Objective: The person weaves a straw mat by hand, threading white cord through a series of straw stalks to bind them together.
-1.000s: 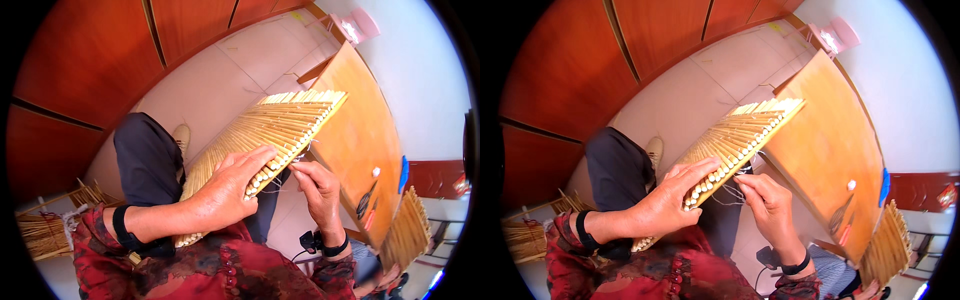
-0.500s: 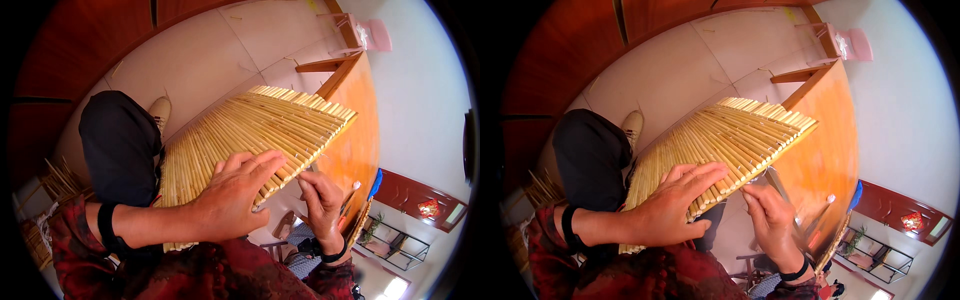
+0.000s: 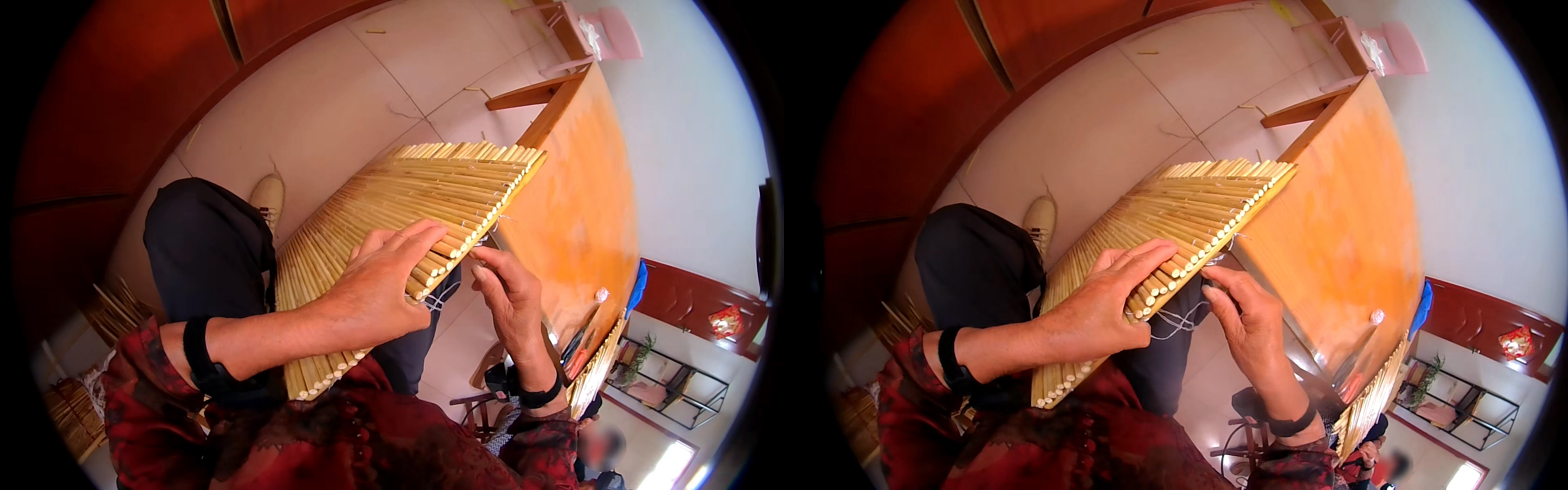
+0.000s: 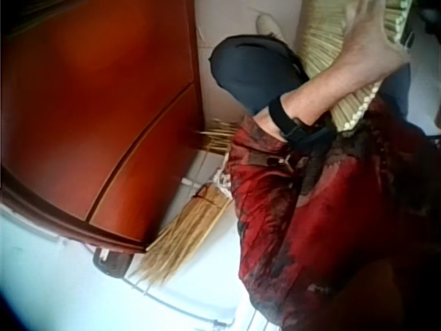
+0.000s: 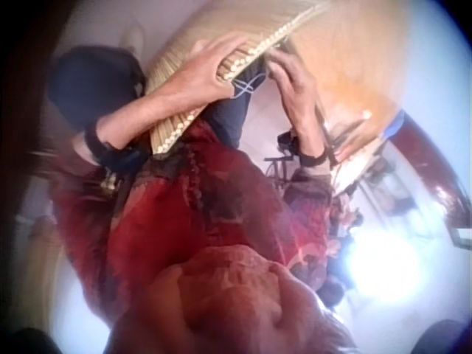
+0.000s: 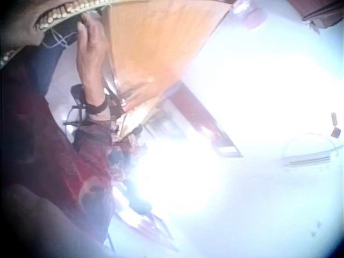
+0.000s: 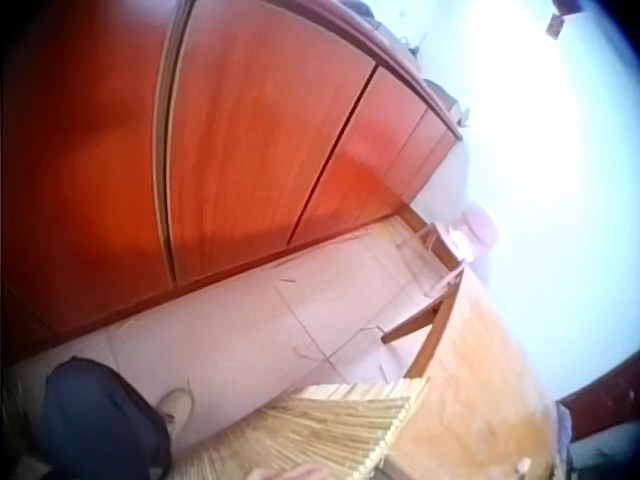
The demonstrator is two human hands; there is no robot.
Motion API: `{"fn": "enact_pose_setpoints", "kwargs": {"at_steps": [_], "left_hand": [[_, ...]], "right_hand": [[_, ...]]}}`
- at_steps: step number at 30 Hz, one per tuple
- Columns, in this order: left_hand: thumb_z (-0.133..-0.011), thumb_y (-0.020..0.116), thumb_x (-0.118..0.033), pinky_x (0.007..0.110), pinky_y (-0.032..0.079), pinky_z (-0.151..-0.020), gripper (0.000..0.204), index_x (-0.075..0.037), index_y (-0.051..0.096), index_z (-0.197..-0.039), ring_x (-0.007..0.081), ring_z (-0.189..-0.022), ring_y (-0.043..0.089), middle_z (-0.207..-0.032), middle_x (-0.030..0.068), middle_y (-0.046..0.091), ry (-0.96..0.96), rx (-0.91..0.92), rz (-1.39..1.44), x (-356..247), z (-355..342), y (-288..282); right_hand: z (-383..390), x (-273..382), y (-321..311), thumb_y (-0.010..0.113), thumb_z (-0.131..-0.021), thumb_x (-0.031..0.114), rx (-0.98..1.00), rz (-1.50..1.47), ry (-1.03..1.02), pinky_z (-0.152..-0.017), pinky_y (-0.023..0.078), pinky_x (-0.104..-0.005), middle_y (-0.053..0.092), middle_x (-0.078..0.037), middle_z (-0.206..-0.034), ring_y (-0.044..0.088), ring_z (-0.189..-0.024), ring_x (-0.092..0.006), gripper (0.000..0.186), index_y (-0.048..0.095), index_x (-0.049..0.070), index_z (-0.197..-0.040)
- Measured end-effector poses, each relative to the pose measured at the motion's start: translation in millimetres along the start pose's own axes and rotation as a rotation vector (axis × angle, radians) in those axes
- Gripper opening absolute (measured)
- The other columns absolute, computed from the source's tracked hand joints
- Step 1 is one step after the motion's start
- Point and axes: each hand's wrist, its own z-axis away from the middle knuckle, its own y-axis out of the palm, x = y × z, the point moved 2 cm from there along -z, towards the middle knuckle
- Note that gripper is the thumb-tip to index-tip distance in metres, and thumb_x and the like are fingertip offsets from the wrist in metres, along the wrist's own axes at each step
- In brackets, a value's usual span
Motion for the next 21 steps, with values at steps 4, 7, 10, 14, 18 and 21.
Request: {"fn": "enact_pose_setpoints", "kwargs": {"at_steps": [4,7,10,14,18,21], "left_hand": [[-0.06,0.059,-0.007,0.037,0.029,-0.101,0.08,-0.004,0.03,-0.134,0.0338,-0.117,0.034,-0.136,0.0165,0.034,0.004,0.011,-0.037,-0.6,-8.9,2.4],[-0.061,0.059,-0.007,0.037,0.029,-0.102,0.08,-0.005,0.029,-0.135,0.0341,-0.117,0.033,-0.136,0.0165,0.033,-0.039,0.035,-0.024,0.2,-11.4,1.1],[-0.061,0.058,-0.007,0.037,0.028,-0.102,0.079,-0.005,0.029,-0.135,0.0342,-0.117,0.033,-0.137,0.0163,0.033,-0.051,0.045,-0.031,0.8,-12.8,0.1],[-0.062,0.057,-0.007,0.037,0.026,-0.103,0.078,-0.004,0.028,-0.135,0.0351,-0.121,0.03,-0.137,0.0173,0.032,-0.031,0.052,-0.055,-0.9,-12.7,-2.0],[-0.063,0.056,-0.006,0.037,0.023,-0.105,0.077,-0.002,0.027,-0.135,0.0346,-0.128,0.026,-0.137,0.0197,0.03,-0.009,0.059,-0.043,1.4,-13.0,-0.5],[-0.064,0.055,-0.006,0.038,0.021,-0.106,0.077,0.0,0.026,-0.135,0.033,-0.13,0.025,-0.137,0.0205,0.03,-0.001,0.058,-0.002,3.1,-12.2,-0.3]], "right_hand": [[-1.5,-9.2,-11.0,0.057,-0.085,0.003,0.016,-0.039,0.102,-0.06,0.044,-0.022,0.059,-0.007,-0.081,0.052,-0.064,-0.0109,0.015,0.061,0.001,-0.099],[-1.5,-4.6,-16.4,0.057,-0.085,0.004,0.038,0.103,0.058,-0.056,0.043,-0.0212,0.058,-0.006,-0.075,0.05,-0.059,-0.0097,0.015,0.061,0.001,-0.1],[-4.5,-3.5,-17.2,0.057,-0.085,0.003,0.099,0.103,0.208,-0.052,0.041,-0.0205,0.058,-0.006,-0.072,0.047,-0.054,-0.0087,0.015,0.061,0.002,-0.099],[-9.2,-4.9,-17.2,0.056,-0.085,0.002,0.071,0.074,0.127,-0.049,0.04,-0.0202,0.059,-0.006,-0.072,0.047,-0.051,-0.008,0.014,0.061,0.002,-0.098],[-9.2,-3.6,-19.6,0.057,-0.083,-0.001,0.074,0.131,0.072,-0.049,0.042,-0.0207,0.06,-0.006,-0.074,0.049,-0.052,-0.0084,0.016,0.062,0.002,-0.099],[-10.6,-4.7,-19.0,0.057,-0.082,-0.003,0.082,0.134,0.057,-0.049,0.043,-0.0208,0.06,-0.006,-0.074,0.05,-0.053,-0.0088,0.018,0.062,0.002,-0.099]]}}
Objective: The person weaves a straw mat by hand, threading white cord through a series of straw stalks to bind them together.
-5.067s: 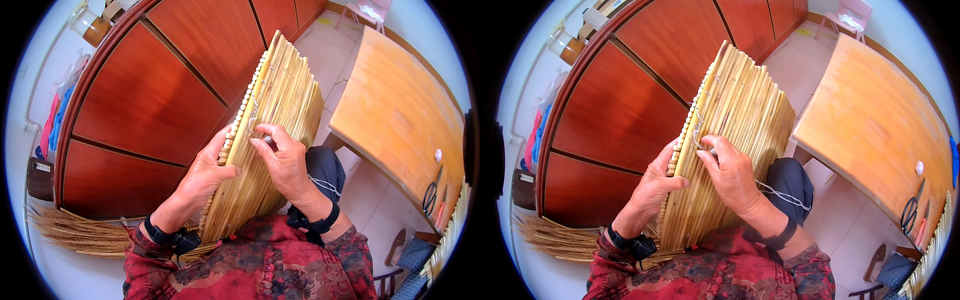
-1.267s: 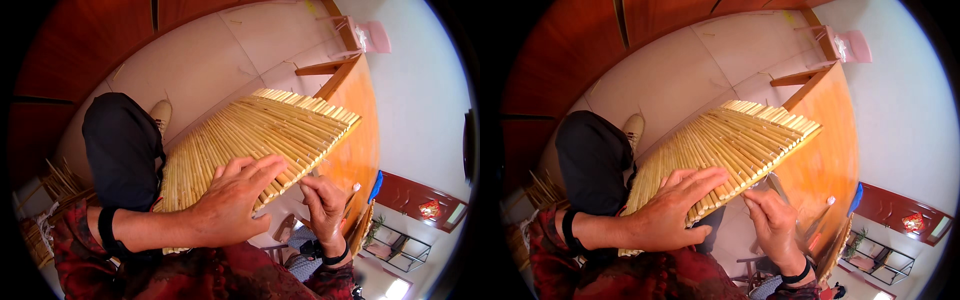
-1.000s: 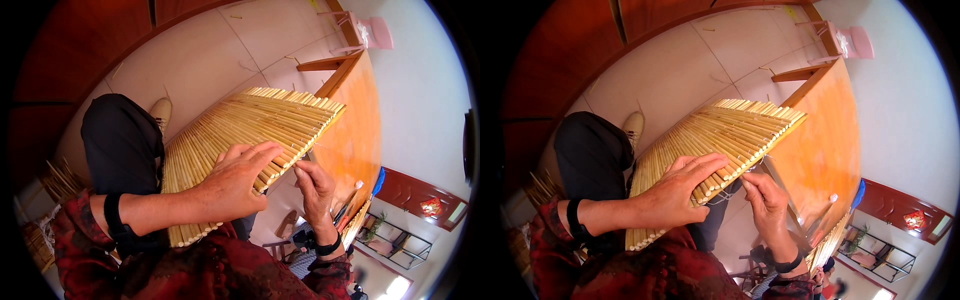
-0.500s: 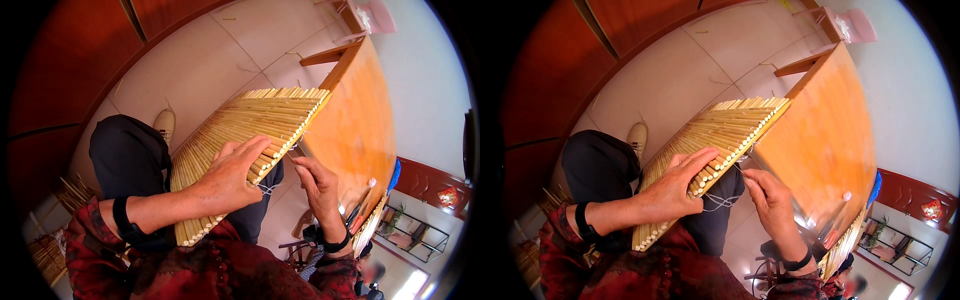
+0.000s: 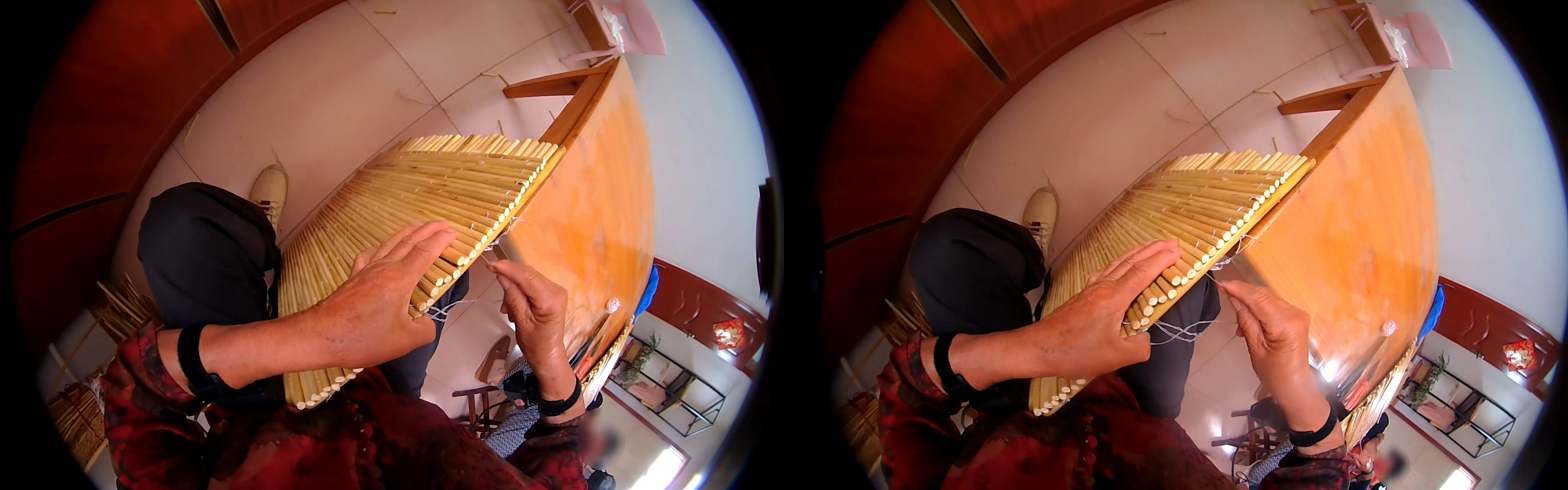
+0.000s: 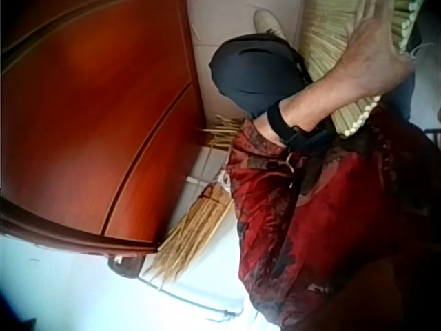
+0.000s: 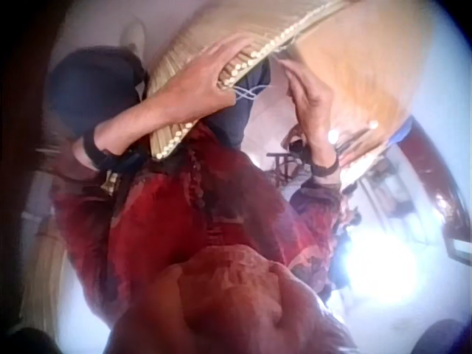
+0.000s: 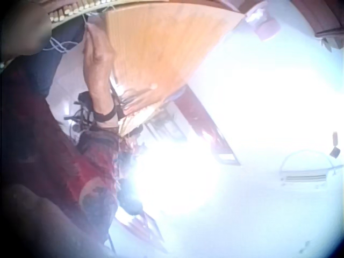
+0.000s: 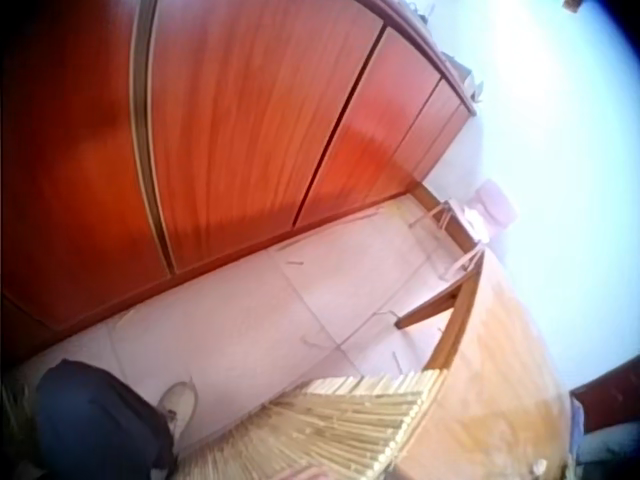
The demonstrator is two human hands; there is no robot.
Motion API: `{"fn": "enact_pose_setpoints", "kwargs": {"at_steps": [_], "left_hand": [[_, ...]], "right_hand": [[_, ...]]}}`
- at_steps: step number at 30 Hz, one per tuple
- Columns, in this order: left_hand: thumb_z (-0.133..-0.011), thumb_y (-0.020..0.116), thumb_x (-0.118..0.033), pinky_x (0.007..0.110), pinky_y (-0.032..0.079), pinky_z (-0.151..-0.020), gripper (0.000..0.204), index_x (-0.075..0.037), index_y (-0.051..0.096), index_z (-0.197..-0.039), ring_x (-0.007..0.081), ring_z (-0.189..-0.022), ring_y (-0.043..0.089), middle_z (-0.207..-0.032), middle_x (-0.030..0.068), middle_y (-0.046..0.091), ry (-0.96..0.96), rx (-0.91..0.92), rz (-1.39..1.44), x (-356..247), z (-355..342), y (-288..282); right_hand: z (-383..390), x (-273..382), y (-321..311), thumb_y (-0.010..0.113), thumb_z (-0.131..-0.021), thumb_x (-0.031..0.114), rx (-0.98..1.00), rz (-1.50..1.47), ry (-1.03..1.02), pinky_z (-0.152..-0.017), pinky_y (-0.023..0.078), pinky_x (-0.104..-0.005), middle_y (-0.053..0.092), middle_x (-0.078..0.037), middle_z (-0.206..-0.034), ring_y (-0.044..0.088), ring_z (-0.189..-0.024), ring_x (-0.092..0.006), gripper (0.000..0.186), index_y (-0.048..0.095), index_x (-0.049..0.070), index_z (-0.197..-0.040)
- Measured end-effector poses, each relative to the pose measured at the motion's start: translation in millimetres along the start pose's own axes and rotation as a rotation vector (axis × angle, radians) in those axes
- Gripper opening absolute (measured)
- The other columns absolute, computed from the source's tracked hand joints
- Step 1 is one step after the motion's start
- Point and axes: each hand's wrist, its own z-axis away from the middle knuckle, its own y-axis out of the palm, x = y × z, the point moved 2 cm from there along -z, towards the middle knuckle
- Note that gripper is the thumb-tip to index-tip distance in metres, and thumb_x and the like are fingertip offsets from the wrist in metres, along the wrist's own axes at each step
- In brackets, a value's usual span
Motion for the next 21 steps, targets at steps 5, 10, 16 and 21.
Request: {"fn": "enact_pose_setpoints", "kwargs": {"at_steps": [5,10,16,21], "left_hand": [[-0.065,0.055,-0.006,0.037,0.021,-0.106,0.077,0.0,0.025,-0.135,0.032,-0.13,0.026,-0.137,0.0205,0.03,0.004,0.009,-0.001,-0.3,0.1,-5.1],[-0.065,0.055,-0.006,0.037,0.021,-0.106,0.077,-0.001,0.025,-0.135,0.032,-0.13,0.027,-0.137,0.0204,0.03,0.003,0.012,0.014,-0.9,0.7,-7.4],[-0.065,0.055,-0.006,0.037,0.022,-0.106,0.076,-0.001,0.026,-0.135,0.0322,-0.129,0.028,-0.137,0.0202,0.03,0.012,-0.006,0.019,-0.7,1.6,-8.3],[-0.065,0.055,-0.006,0.037,0.022,-0.106,0.076,-0.001,0.026,-0.135,0.0324,-0.129,0.028,-0.137,0.02,0.03,0.02,-0.015,0.008,-1.2,3.0,-6.7]], "right_hand": [[-2.5,3.7,1.2,0.057,-0.082,-0.004,0.009,0.056,-0.036,-0.049,0.043,-0.0209,0.059,-0.006,-0.072,0.051,-0.053,-0.0095,0.018,0.062,0.001,-0.099],[-4.1,4.4,4.3,0.057,-0.082,-0.004,-0.022,0.04,-0.063,-0.049,0.042,-0.0209,0.058,-0.006,-0.072,0.051,-0.053,-0.0098,0.019,0.061,0.002,-0.099],[-6.5,3.7,5.4,0.057,-0.082,-0.004,-0.031,0.003,-0.08,-0.049,0.042,-0.021,0.059,-0.006,-0.074,0.051,-0.054,-0.0098,0.019,0.062,0.002,-0.099],[-6.0,3.8,6.8,0.057,-0.082,-0.004,-0.029,0.015,-0.089,-0.049,0.042,-0.0207,0.059,-0.006,-0.075,0.051,-0.054,-0.0095,0.019,0.062,0.003,-0.099]]}}
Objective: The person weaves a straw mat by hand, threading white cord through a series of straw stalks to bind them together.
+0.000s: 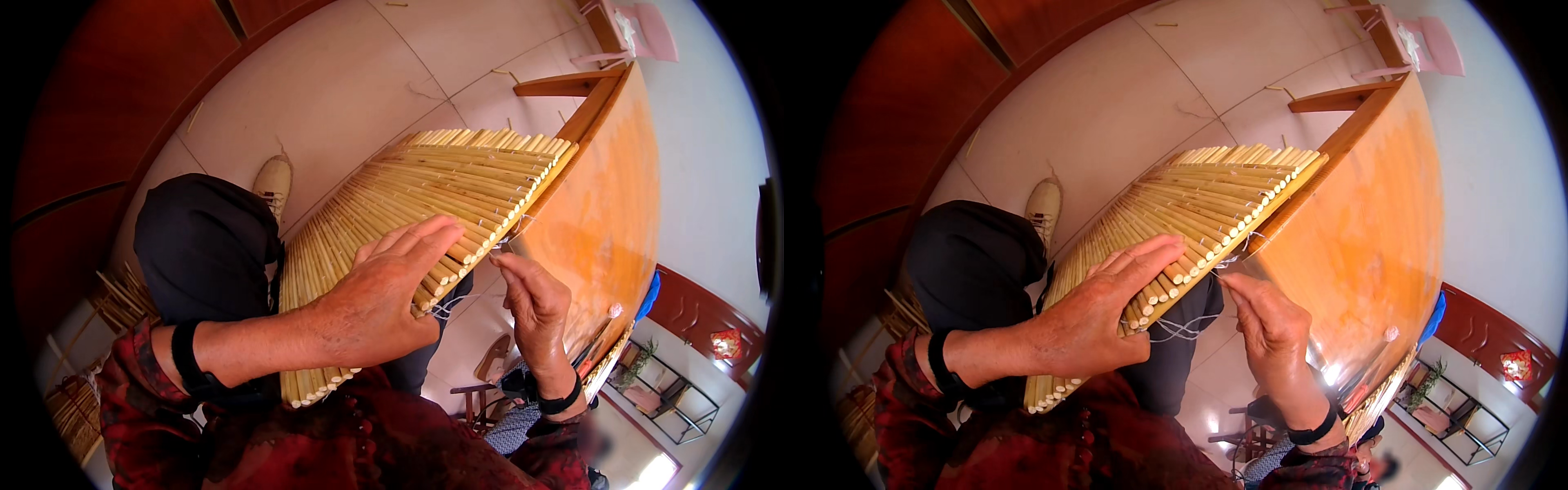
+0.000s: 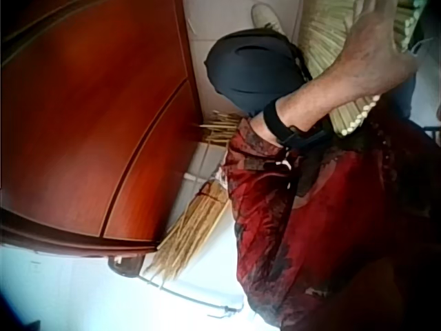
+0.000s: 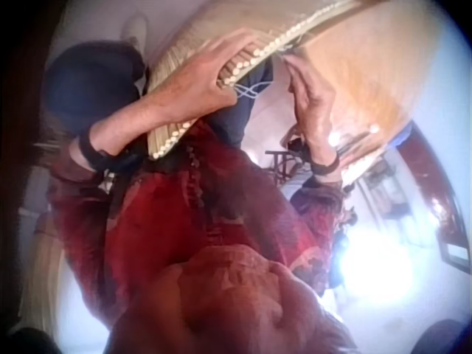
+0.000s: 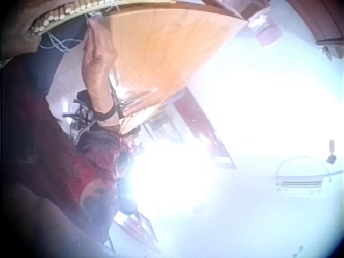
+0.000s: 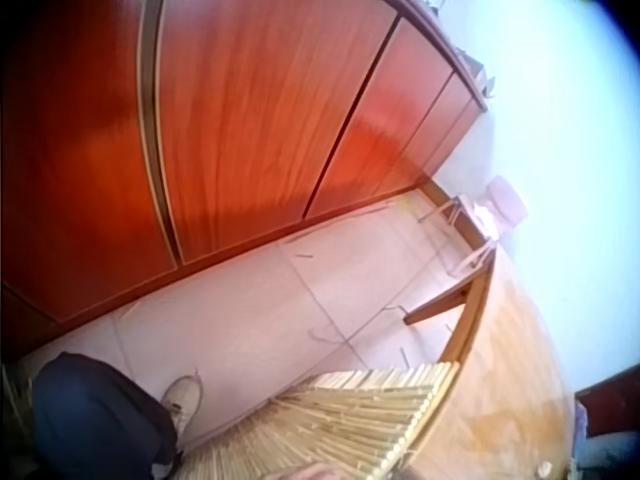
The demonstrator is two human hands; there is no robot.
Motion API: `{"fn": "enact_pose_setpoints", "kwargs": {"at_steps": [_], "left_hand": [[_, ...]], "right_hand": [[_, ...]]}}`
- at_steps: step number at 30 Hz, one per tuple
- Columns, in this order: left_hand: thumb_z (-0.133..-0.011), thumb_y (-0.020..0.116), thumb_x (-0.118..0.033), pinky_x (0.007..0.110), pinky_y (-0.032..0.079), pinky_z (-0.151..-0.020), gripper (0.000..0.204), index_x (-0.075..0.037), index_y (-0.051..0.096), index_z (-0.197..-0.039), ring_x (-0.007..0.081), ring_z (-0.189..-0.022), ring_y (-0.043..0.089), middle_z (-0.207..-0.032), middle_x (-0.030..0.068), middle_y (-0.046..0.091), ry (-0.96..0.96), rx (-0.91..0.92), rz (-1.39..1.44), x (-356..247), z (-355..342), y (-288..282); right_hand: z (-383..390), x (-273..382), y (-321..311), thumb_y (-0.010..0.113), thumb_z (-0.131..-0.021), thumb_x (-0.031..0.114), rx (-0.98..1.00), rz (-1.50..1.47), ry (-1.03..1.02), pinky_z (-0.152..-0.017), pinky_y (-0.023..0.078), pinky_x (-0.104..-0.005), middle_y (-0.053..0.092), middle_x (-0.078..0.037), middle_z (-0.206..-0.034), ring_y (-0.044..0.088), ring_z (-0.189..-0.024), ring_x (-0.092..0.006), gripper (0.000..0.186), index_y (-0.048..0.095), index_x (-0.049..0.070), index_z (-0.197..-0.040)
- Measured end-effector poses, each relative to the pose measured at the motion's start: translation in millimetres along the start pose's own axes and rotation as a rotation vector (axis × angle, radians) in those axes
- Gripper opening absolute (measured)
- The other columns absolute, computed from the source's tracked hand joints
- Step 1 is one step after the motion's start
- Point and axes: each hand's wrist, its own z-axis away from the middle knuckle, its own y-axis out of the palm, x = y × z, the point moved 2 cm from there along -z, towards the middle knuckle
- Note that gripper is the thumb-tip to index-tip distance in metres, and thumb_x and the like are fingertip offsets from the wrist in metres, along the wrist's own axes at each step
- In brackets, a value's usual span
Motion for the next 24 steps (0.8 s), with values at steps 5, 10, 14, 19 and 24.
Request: {"fn": "enact_pose_setpoints", "kwargs": {"at_steps": [5,10,14,19,24], "left_hand": [[-0.065,0.055,-0.007,0.037,0.021,-0.106,0.076,-0.001,0.026,-0.135,0.0323,-0.129,0.027,-0.136,0.0201,0.03,0.005,-0.005,-0.011,-0.7,0.0,-0.1],[-0.065,0.055,-0.007,0.037,0.021,-0.106,0.076,-0.001,0.026,-0.135,0.0321,-0.129,0.027,-0.137,0.0201,0.03,0.0,-0.005,-0.003,-1.8,1.3,0.1],[-0.065,0.054,-0.007,0.037,0.02,-0.106,0.076,-0.001,0.026,-0.136,0.0318,-0.129,0.027,-0.137,0.0199,0.03,-0.005,-0.002,-0.01,-1.5,1.2,0.7],[-0.065,0.054,-0.007,0.036,0.02,-0.106,0.077,-0.001,0.026,-0.136,0.0316,-0.13,0.026,-0.137,0.0198,0.029,-0.015,0.008,0.003,-1.5,1.0,0.3],[-0.065,0.054,-0.007,0.036,0.02,-0.106,0.077,-0.001,0.025,-0.136,0.0319,-0.129,0.026,-0.138,0.0196,0.029,-0.011,0.015,-0.009,-1.2,1.1,-0.4]], "right_hand": [[-0.6,-0.1,2.7,0.057,-0.083,-0.003,-0.012,-0.026,0.0,-0.048,0.041,-0.0205,0.059,-0.006,-0.075,0.05,-0.053,-0.0093,0.018,0.062,0.002,-0.099],[-1.4,3.3,2.5,0.057,-0.083,-0.004,-0.011,-0.03,-0.001,-0.049,0.041,-0.0199,0.06,-0.005,-0.076,0.05,-0.053,-0.0087,0.018,0.062,0.002,-0.099],[-1.7,3.0,3.2,0.057,-0.083,-0.004,-0.011,-0.046,-0.002,-0.049,0.041,-0.0199,0.06,-0.005,-0.076,0.05,-0.053,-0.0085,0.019,0.062,0.002,-0.099],[-2.6,2.1,4.6,0.056,-0.083,-0.004,-0.014,-0.055,-0.013,-0.049,0.041,-0.0196,0.06,-0.004,-0.076,0.049,-0.054,-0.0078,0.019,0.062,0.003,-0.1],[-3.0,3.7,3.6,0.056,-0.084,-0.003,0.003,-0.051,-0.004,-0.049,0.041,-0.0196,0.06,-0.004,-0.076,0.049,-0.054,-0.0076,0.019,0.061,0.003,-0.101]]}}
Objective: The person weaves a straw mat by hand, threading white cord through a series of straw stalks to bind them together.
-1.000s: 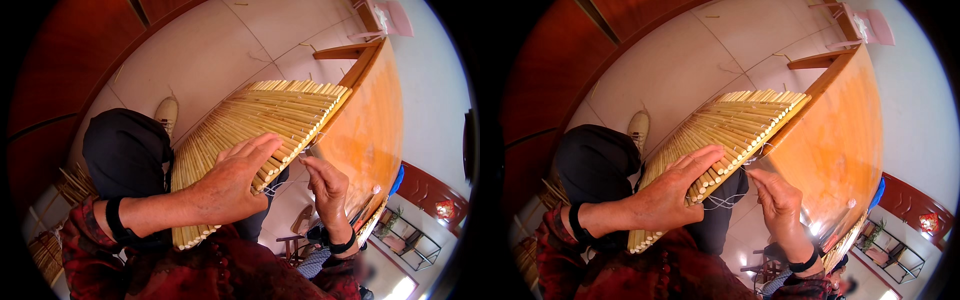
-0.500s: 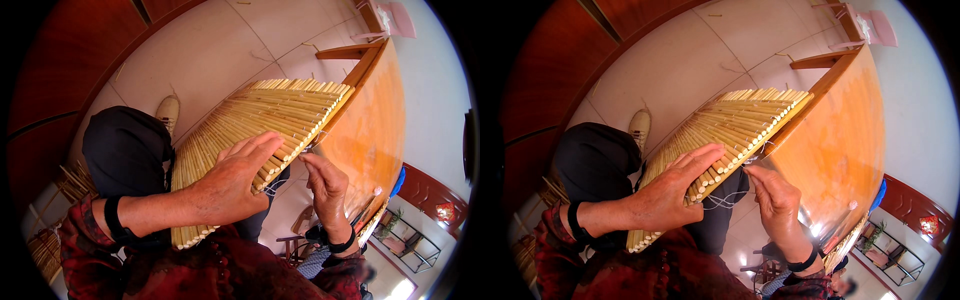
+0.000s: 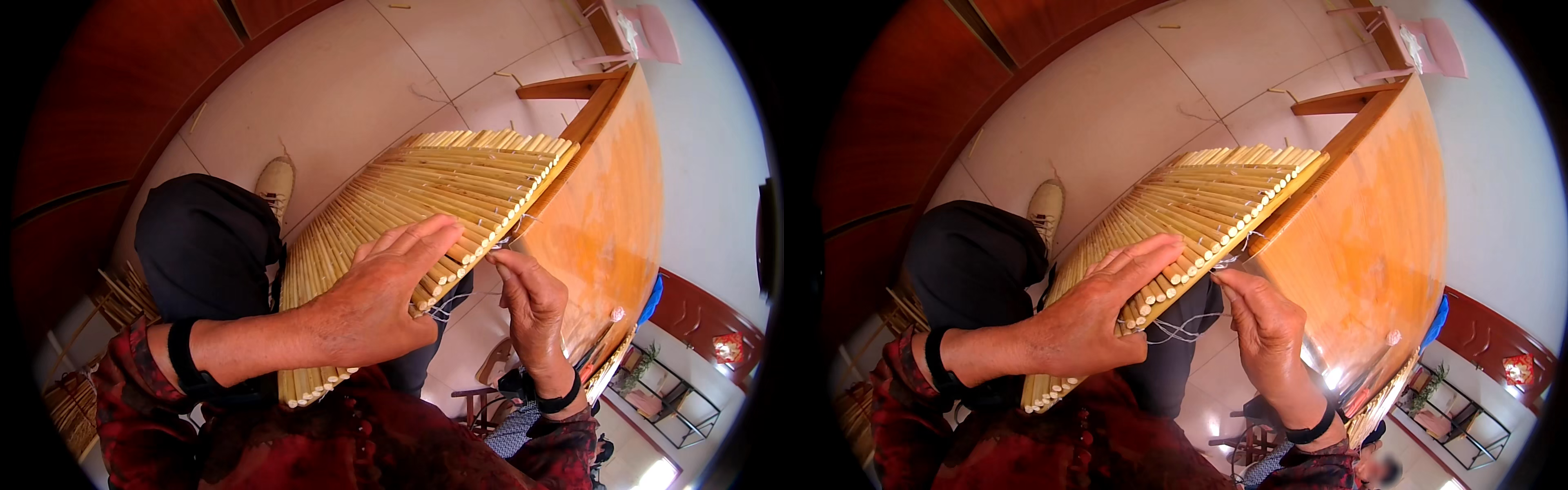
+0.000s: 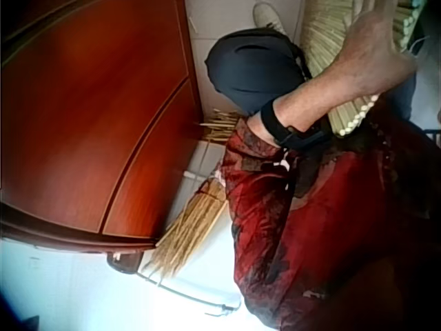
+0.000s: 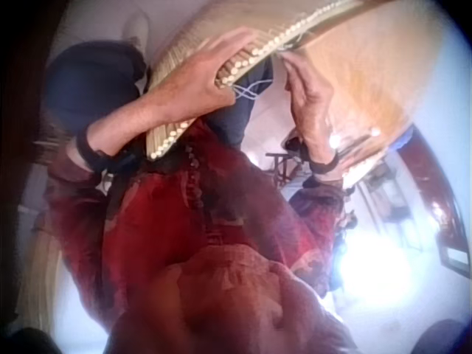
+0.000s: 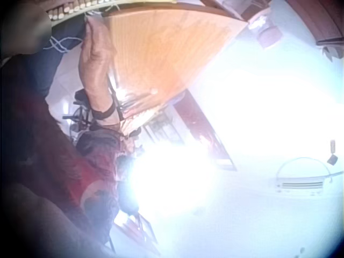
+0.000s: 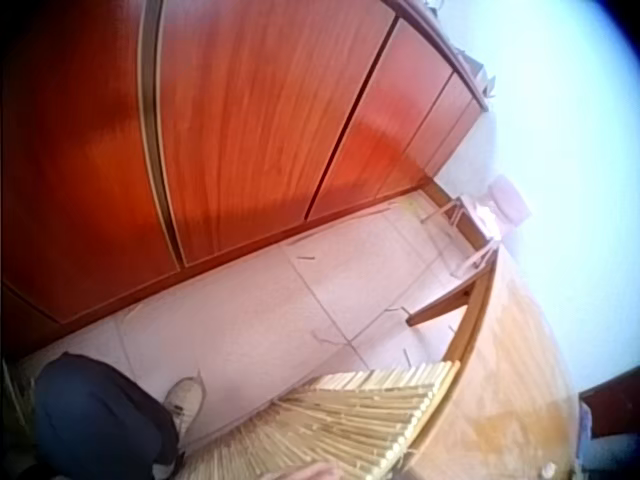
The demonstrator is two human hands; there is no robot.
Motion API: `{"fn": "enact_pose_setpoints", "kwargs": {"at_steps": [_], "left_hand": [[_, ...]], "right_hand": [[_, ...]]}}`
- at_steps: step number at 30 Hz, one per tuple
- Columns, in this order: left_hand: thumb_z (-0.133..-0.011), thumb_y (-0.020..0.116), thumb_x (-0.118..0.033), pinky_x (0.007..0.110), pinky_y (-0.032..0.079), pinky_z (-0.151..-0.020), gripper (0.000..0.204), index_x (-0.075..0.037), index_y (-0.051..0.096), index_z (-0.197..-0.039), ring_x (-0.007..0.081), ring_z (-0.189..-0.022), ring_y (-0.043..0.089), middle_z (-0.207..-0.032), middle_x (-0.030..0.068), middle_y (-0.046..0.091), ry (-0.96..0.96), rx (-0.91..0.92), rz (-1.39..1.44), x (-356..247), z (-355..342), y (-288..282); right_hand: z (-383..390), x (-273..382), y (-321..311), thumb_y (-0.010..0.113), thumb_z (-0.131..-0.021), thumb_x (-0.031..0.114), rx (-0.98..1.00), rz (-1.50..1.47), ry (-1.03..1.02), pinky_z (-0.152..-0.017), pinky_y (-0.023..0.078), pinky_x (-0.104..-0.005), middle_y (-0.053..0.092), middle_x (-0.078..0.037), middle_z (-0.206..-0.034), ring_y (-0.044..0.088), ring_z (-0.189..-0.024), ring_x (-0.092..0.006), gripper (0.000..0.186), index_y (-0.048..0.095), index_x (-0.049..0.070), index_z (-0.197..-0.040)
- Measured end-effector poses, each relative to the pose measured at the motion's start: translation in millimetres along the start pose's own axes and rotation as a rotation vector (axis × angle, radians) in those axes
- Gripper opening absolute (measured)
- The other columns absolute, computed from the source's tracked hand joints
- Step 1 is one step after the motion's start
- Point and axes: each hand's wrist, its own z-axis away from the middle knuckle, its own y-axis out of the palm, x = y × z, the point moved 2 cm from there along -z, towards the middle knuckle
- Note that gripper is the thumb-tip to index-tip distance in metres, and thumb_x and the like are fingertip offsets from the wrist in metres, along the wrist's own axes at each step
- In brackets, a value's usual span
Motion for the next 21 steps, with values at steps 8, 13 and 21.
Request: {"fn": "enact_pose_setpoints", "kwargs": {"at_steps": [8,13,21], "left_hand": [[-0.064,0.054,-0.007,0.036,0.02,-0.106,0.078,-0.001,0.025,-0.136,0.0324,-0.129,0.026,-0.138,0.0196,0.028,-0.011,0.01,0.005,-1.0,-1.6,-1.2],[-0.064,0.054,-0.008,0.037,0.02,-0.106,0.078,0.0,0.026,-0.136,0.0324,-0.13,0.025,-0.139,0.0196,0.027,-0.004,0.013,0.001,2.2,-0.8,-1.1],[-0.065,0.054,-0.01,0.037,0.019,-0.106,0.077,-0.001,0.025,-0.136,0.0327,-0.13,0.024,-0.139,0.0194,0.026,-0.028,0.038,0.017,0.1,-4.2,-3.3]], "right_hand": [[-1.6,-1.0,0.3,0.055,-0.084,-0.003,0.004,-0.015,0.006,-0.049,0.04,-0.0195,0.059,-0.004,-0.076,0.048,-0.054,-0.0074,0.019,0.061,0.004,-0.101],[-2.2,-1.4,3.0,0.054,-0.085,-0.003,0.006,-0.025,-0.002,-0.049,0.04,-0.0197,0.059,-0.004,-0.074,0.048,-0.054,-0.0074,0.019,0.061,0.003,-0.102],[-9.6,4.3,4.6,0.053,-0.086,-0.002,0.029,-0.037,0.045,-0.049,0.04,-0.0206,0.056,-0.004,-0.071,0.048,-0.054,-0.0077,0.017,0.059,0.002,-0.101]]}}
